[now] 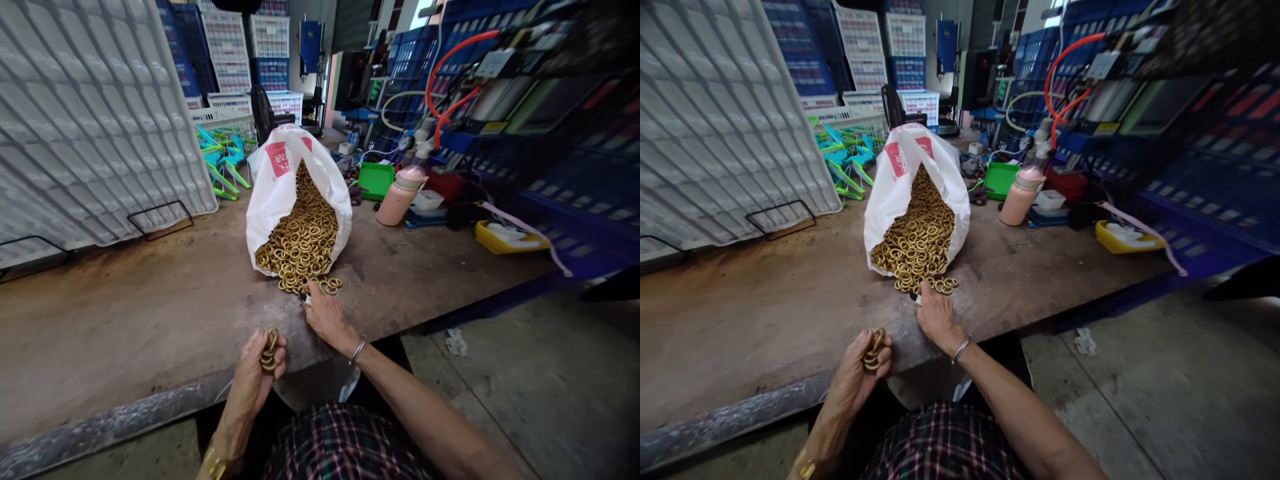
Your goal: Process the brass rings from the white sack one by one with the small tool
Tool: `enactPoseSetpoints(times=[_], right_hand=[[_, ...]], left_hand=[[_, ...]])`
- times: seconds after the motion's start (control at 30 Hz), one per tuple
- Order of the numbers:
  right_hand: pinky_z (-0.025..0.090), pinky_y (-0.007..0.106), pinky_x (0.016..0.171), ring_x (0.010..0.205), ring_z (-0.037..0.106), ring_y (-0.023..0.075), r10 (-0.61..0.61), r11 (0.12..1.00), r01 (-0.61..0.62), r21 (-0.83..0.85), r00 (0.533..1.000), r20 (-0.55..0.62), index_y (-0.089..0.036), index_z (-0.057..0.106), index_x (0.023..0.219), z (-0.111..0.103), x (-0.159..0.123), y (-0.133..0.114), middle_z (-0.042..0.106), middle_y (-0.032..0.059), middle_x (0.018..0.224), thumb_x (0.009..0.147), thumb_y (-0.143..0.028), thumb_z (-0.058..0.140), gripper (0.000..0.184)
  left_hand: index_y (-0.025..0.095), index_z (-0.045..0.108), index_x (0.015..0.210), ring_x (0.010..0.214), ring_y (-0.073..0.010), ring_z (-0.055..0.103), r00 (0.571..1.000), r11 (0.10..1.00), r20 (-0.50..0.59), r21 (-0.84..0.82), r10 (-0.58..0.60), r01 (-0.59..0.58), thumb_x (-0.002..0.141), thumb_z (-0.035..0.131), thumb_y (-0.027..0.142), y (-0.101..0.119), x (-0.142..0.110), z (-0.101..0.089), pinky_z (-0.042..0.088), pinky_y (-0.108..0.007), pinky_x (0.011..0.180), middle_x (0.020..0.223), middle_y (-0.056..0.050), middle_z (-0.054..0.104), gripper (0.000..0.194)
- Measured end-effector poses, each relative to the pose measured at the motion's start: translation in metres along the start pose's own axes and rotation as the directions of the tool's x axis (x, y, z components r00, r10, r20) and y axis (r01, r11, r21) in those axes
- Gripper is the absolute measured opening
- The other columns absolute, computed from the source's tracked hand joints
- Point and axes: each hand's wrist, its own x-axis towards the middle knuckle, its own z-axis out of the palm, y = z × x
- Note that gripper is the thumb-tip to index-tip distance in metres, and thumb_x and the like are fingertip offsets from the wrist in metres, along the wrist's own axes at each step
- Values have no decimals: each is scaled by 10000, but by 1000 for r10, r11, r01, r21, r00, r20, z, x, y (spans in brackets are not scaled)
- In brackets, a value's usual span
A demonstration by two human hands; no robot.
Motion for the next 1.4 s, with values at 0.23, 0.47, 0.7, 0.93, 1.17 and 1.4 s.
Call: enactPoseSetpoints(times=[0.23, 0.47, 0.7, 0.93, 1.17, 1.4], right_hand=[[368, 285, 680, 830, 587, 206, -12, 997, 13, -74, 1000, 9, -192, 398, 1085, 6, 3, 1, 627, 86, 928, 858, -234, 387, 230], [360, 289, 652, 803, 597, 220, 15, 997, -12, -72, 999, 33, -167, 407, 1079, 4, 5, 10, 629, 99, 889, 869, -269, 380, 234], [324, 234, 618, 712, 539, 145, -70, 977, 67, 204, 998, 5, -174, 499, 909, -4, -1, 13, 595, 36, 788, 823, -203, 435, 112], [268, 172, 461, 474, 355, 57, -255, 591, -41, 805, 938, 235, -177, 449, 719, -7, -11, -7, 433, -74, 533, 780, -290, 476, 131], [166, 161, 337, 358, 249, 22, -400, 307, -353, 884, 795, 456, -182, 435, 717, -4, -17, -16, 420, -97, 507, 714, -308, 531, 159], [147, 162, 320, 323, 230, 9, -444, 246, -440, 864, 741, 504, -177, 446, 698, -3, -22, -22, 428, -102, 481, 692, -256, 530, 116]], left_hand=[[166, 520, 798, 483, -69, 467, 991, 984, -64, -140, -116, 106, 625, 716, 282, 8, 3, -1, 291, -141, 362, 683, -12, 597, 285], [134, 568, 710, 521, -74, 484, 983, 943, -48, -295, -175, 153, 598, 733, 268, 10, 5, -3, 329, -148, 384, 674, -18, 569, 239], [132, 563, 737, 563, -93, 542, 995, 987, -39, -138, -93, 87, 631, 723, 257, 6, 6, 0, 343, -146, 392, 706, -23, 588, 229], [158, 563, 964, 448, -61, 451, 968, 934, -120, 311, 220, -174, 710, 636, 361, 1, 2, 1, 354, -161, 392, 599, 41, 521, 334], [142, 615, 976, 399, -69, 402, 945, 769, 19, 576, 327, -278, 743, 578, 368, 4, -2, 0, 333, -182, 399, 515, 39, 512, 327], [181, 651, 885, 510, -102, 477, 901, 695, 58, 616, 430, -371, 746, 589, 323, -2, -2, -8, 378, -202, 513, 610, 4, 581, 208]])
